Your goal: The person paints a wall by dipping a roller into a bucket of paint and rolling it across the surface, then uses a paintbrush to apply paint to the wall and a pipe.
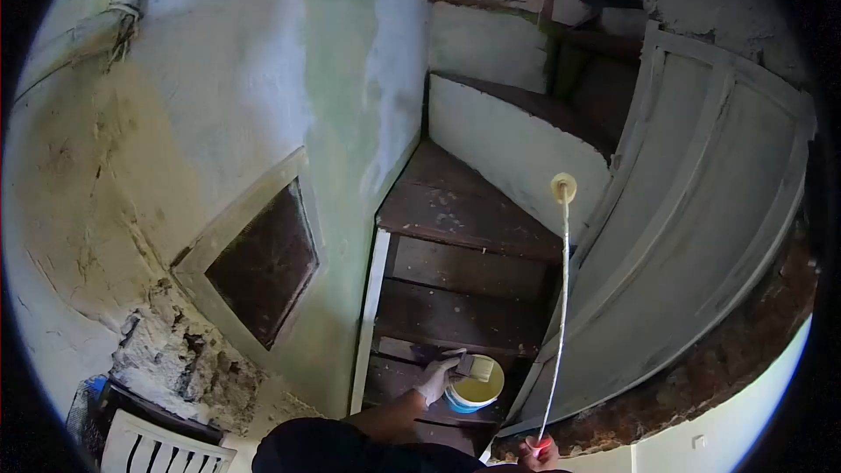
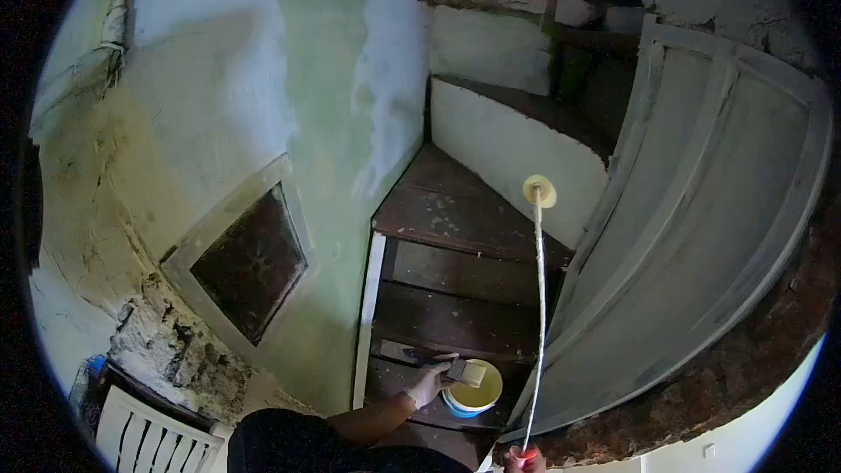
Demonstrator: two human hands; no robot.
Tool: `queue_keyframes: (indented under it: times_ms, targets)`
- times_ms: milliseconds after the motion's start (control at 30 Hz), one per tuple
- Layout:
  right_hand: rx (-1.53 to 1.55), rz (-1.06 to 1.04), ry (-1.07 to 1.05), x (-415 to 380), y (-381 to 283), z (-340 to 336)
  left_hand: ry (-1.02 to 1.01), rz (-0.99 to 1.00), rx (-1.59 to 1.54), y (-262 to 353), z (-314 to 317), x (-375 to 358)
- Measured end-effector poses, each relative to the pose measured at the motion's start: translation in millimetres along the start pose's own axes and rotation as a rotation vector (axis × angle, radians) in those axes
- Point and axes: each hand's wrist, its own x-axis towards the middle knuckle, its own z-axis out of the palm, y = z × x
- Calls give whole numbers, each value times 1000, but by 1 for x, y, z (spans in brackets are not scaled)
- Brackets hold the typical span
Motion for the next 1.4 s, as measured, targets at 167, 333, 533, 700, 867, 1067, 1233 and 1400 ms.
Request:
queue_keyframes:
  times_ms: [167, 333, 533, 700, 867, 1067, 1233, 1400]
  targets:
    - [-38, -117, -95, 26, -12, -1, -61, 188, -2, 48, 41, -30]
    - [-81, -166, -142, 47, -11, 10, 70, 434, 137, 94, 73, -61]
    - [-69, -28, -103, 73, 7, 12, 257, 735, 229, 139, 97, -95]
    - [-86, 38, -189, 99, 9, -5, 232, 1010, 143, 184, 135, -129]
    - [-105, 37, -249, 112, 7, 1, 360, 1411, 305, 245, 213, -185]
    - [-94, 48, -283, 113, -22, 24, 505, 2074, 606, 356, 281, -224]
    - [-74, 73, -254, 116, 2, 19, 511, 2448, 751, 449, 325, -220]
    - [35, 49, -350, 106, 2, 20, 771, 2475, 1080, 487, 361, -219]
